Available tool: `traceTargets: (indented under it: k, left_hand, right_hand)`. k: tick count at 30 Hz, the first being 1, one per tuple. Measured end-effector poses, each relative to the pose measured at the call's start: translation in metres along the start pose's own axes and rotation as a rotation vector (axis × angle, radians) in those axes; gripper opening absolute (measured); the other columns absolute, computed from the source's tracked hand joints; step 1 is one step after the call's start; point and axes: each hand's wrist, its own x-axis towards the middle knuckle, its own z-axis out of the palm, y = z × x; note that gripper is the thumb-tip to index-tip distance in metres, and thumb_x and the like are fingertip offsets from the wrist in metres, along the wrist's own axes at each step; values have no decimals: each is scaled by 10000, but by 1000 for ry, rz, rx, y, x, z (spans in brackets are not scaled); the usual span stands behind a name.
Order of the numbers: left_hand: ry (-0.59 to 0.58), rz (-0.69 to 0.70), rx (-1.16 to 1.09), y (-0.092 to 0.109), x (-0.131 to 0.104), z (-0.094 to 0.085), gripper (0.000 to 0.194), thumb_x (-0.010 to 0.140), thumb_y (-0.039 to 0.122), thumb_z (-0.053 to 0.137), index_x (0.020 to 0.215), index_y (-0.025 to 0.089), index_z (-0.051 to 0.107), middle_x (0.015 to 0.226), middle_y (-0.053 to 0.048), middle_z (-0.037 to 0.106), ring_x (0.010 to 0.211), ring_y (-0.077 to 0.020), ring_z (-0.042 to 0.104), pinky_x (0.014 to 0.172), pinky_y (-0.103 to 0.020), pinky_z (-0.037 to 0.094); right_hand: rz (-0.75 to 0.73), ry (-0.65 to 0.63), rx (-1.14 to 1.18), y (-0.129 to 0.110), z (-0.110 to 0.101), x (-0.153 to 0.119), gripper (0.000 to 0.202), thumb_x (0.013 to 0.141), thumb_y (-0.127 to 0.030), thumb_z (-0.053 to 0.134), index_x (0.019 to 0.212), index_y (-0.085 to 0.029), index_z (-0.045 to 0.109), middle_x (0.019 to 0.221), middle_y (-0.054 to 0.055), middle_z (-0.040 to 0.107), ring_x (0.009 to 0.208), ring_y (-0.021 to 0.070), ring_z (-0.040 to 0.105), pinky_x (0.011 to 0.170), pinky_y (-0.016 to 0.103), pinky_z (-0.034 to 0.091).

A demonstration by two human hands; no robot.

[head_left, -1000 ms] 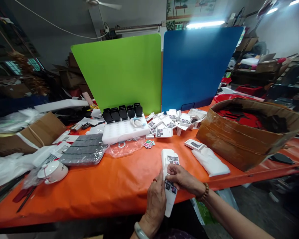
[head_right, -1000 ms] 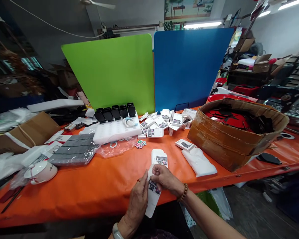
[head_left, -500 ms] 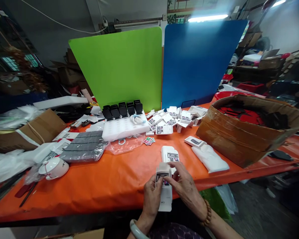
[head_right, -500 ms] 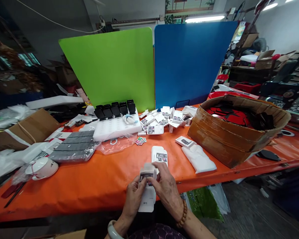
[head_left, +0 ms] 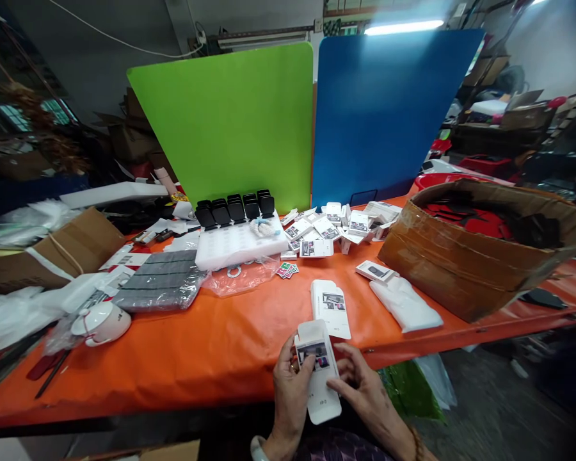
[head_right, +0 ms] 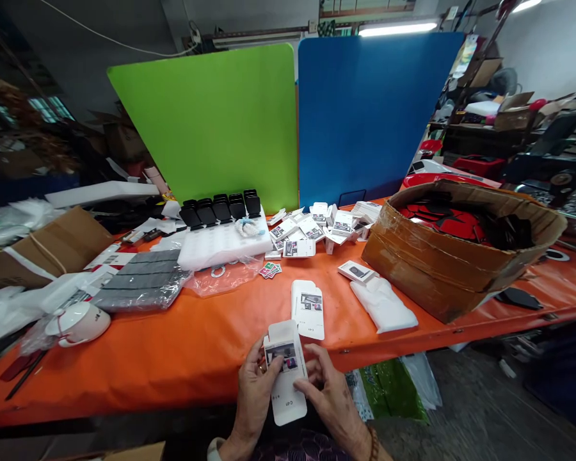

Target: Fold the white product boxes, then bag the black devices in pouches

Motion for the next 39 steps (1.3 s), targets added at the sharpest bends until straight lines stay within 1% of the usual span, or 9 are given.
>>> traceTargets:
  k: [3,9,17,21,24,28,32,35,39]
  left_hand:
    - [-51,29,83,-8,-9,-6,576,750,292,687,1270,192,461,1075,-104,699,879,-222,688,775,-318,546]
    - [-244,-8,284,-16,-20,-9,321,740,186,628,1058,189,580,896,-34,699,722,-164,645,664,-246,505]
    - [-371,-163,379,-37,-19,-20,173,766,307,634,775,134,621,669,9,591,619,-128,513,581,-228,405]
    - [-345,-108,470,-32,-12,-16,261,806,356,594,697,127,655,662,-6,577,654,-138,502,618,-244,396]
    - [-283,-103,339,-27,-5,-10,166,734,299,665,734,135,639,700,2,575,658,-132,512,626,-241,412]
    - [-275,-193,134,-23,0,-7,330,673,278,716,958,158,603,654,53,532,551,-105,491,551,-227,409]
    - [-326,-148,251,-22,-2,-11,185,718,310,695,764,135,653,724,-21,622,675,-150,557,652,-262,444]
    - [-271,-62,414,-21,-8,-15,186,744,322,675,702,141,682,699,-22,609,688,-159,544,666,-267,436]
    - [-268,-76,396,-20,-11,-15,152,712,293,692,717,141,697,695,-20,614,687,-158,541,667,-265,436]
  right_hand:
    - [-104,43,-122,9,-2,-12,607,796,-375,636,1335,-233,396,959,41,645,659,157,575,678,301,504]
    - [11,9,-44,27,-7,-27,564,818,-424,602,1314,-230,415,760,-13,543,624,145,497,612,269,434]
    - [70,-219,-65,21,-15,-33,237,839,-424,570,941,-216,520,738,-38,482,629,115,433,577,220,361]
    - [34,3,-142,20,-7,-22,333,847,-465,539,678,-203,422,643,-46,392,611,120,394,570,232,347]
    - [38,103,-40,22,-3,-11,316,795,-483,601,738,-209,454,661,-44,423,604,122,420,558,232,364]
    - [90,-31,112,17,-7,0,353,739,-460,671,933,-206,522,694,-38,508,599,126,479,555,234,392]
    - [-31,-58,-120,10,-12,-4,270,831,-410,597,706,-172,570,685,-3,536,649,144,517,608,255,405]
    - [-186,-57,-249,10,-11,-12,260,891,-368,529,743,-172,617,749,26,580,728,164,562,685,269,429]
    - [-192,-46,-256,13,-10,-18,268,905,-369,510,776,-176,643,756,32,599,727,163,574,688,262,434]
